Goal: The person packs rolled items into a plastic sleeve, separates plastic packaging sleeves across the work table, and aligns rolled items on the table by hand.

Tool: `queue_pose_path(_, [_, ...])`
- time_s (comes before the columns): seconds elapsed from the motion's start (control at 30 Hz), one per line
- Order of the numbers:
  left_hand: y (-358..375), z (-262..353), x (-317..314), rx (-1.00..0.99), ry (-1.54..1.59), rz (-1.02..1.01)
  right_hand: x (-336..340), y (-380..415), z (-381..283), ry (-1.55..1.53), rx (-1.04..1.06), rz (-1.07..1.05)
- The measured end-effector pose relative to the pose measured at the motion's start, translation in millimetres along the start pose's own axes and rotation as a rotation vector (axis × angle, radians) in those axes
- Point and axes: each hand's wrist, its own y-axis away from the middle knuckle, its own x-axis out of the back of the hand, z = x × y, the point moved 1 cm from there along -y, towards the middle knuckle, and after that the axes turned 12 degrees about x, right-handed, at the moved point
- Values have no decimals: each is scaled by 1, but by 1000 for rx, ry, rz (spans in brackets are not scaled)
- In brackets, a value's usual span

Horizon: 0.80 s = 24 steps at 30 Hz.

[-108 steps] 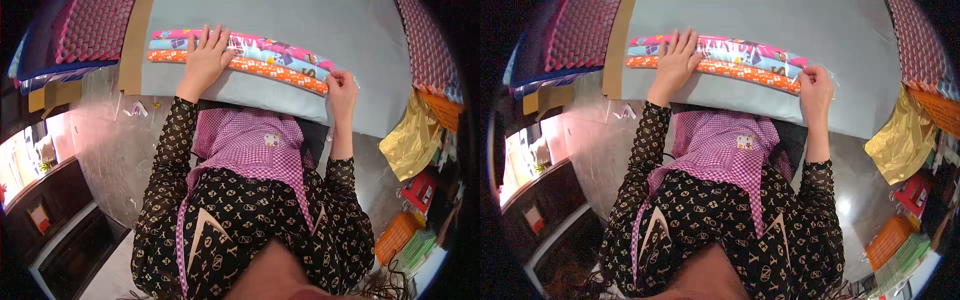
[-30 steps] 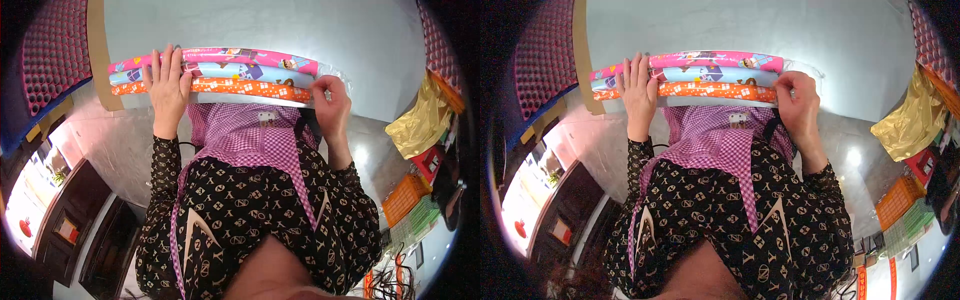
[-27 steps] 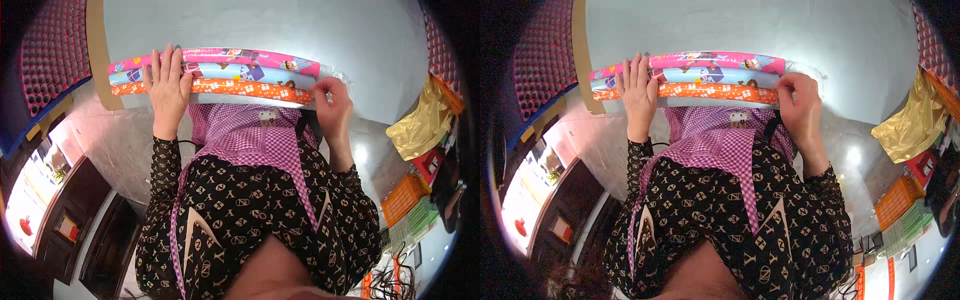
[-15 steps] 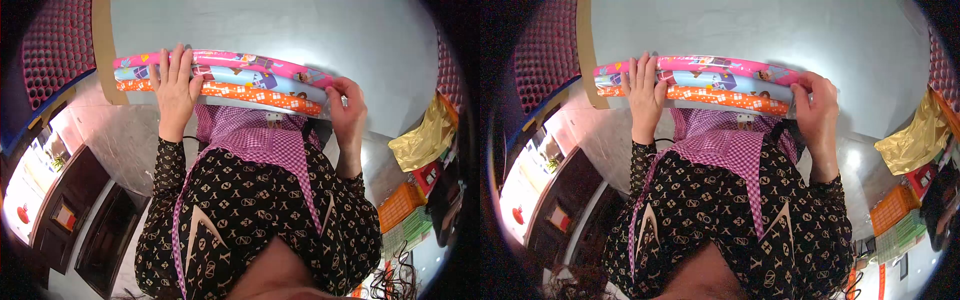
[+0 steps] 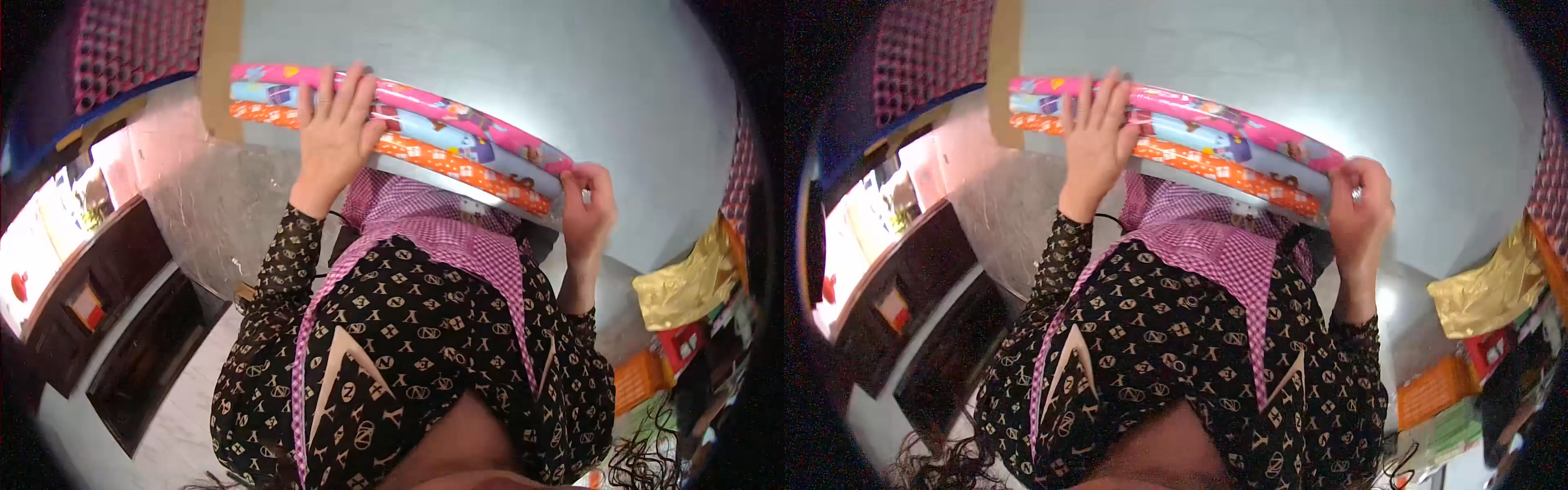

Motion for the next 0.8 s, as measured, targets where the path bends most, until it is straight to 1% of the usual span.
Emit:
queue_pose_path(0.07, [1,0,-1,-21,52,-7,-2,1,2,27,-15,30])
queue_pose_path(0.13, [2,-1,-4,-2,46,37,-3,1,4,53,35,22])
queue_pose_path(0.23, [3,-2,-7,-24,68,99,-4,1,4,32,-67,20])
queue_pose_path(0.27, [3,-3,-6,-15,66,113,-3,1,2,30,-50,22])
queue_pose_path(0.33, [3,-2,-4,-13,69,115,-1,0,-2,139,-33,-32])
queue_pose_path(0.47, [3,-3,-4,-26,53,146,12,5,-24,192,-2,-24])
queue_pose_path(0.53, [4,-4,-6,-41,73,178,15,13,-19,215,20,-96])
queue_pose_path(0.6, [3,-3,-8,-29,55,167,11,18,-18,188,-27,-81])
queue_pose_path(0.7, [3,-2,-6,-33,59,157,6,19,-12,166,77,-59])
queue_pose_path(0.73, [1,-2,-8,-20,48,148,5,19,-14,141,64,-28])
queue_pose_path(0.8, [1,-5,-14,-63,84,171,4,18,-15,130,89,14])
